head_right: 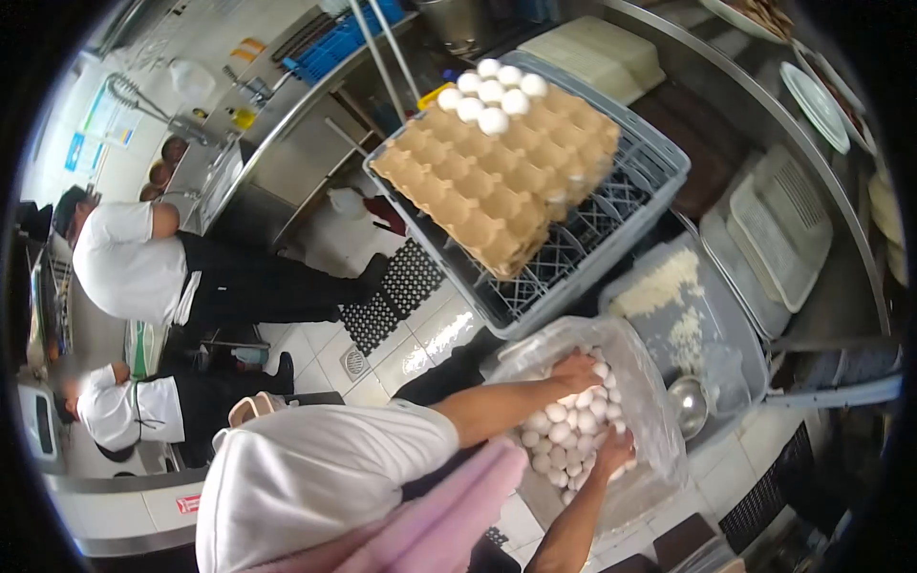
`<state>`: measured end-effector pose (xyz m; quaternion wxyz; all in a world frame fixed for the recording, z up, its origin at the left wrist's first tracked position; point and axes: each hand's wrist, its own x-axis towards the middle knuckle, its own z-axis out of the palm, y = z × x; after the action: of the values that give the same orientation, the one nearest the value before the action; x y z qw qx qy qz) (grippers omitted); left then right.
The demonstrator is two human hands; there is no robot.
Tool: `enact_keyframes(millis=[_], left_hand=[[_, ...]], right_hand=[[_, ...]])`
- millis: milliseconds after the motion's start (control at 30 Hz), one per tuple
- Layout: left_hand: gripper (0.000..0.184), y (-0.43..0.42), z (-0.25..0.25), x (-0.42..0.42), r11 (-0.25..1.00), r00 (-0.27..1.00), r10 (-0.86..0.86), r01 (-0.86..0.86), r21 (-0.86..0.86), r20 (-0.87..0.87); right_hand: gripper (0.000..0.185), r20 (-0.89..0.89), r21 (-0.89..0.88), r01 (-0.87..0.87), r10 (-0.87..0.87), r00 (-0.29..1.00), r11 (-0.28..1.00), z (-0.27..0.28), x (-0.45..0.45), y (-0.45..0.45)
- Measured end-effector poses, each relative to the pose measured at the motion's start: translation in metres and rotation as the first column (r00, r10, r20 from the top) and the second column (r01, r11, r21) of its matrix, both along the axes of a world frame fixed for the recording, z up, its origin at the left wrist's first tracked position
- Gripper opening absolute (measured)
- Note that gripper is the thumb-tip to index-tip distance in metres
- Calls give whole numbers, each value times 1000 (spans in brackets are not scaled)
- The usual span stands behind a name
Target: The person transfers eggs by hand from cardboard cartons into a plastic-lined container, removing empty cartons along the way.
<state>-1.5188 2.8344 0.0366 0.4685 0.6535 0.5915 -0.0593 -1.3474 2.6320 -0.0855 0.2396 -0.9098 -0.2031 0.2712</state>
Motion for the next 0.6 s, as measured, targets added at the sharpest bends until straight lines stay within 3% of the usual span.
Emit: enact_keyframes(millis=[33,67,100,133,200,233,267,300,333,367,433,467,500,533,567,600], left_hand=[[59,12,-3,4,1000,1000,18,-18,-6,-4],[57,17,-11,7,1000,1000,26,-26,14,-1],[55,22,-19,11,999,999,31,-31,33,6],[55,22,-33,13,999,999,43,-43,25,17],[23,6,-98,36,923,975,186,-215,318,119],[19,-4,-178,67,809,980,177,-197,555,90],[18,-2,-96,49,945,961,211,-247,215,178],[26,-6,-81,41,958,976,159,-189,216,150],[46,-17,-95,51,715,960,227,-279,641,165],[71,-6,-30,19,996,987,49,-58,60,152],[64,-35,20,15,963,996,67,-78,259,52],[56,-39,29,-4,969,961,-10,-59,241,277],[49,-38,49,-25,980,800,-105,-20,200,591],[41,-40,74,-50,985,610,-155,32,171,777],[34,-35,109,-77,983,419,-177,120,139,890],[28,-23,153,-104,969,318,-195,205,134,928]], right_hand=[[67,-4,-6,-18,18,1000,1000,26,-2,8],[67,-264,127,237,-197,944,963,53,-9,7],[67,-524,179,497,-346,778,849,78,-24,12],[67,-512,178,486,-341,788,856,82,-33,12],[72,-535,205,381,-222,815,902,102,-33,-6],[68,-542,240,359,-182,821,902,122,-37,-12],[64,-550,293,332,-126,825,897,141,-46,-8],[48,-510,228,278,-129,850,933,177,-54,10],[30,-344,301,138,-28,939,943,237,-74,46],[25,-264,404,71,42,964,912,274,-88,66],[22,-128,597,-82,196,972,798,333,-111,122],[23,-81,691,-145,276,958,708,361,-129,148],[21,-27,647,-197,280,960,737,391,-147,181],[21,-47,666,-223,338,940,711,410,-164,211],[22,137,665,-403,428,893,629,425,-178,242],[23,323,631,-569,488,811,527,440,-195,268]])
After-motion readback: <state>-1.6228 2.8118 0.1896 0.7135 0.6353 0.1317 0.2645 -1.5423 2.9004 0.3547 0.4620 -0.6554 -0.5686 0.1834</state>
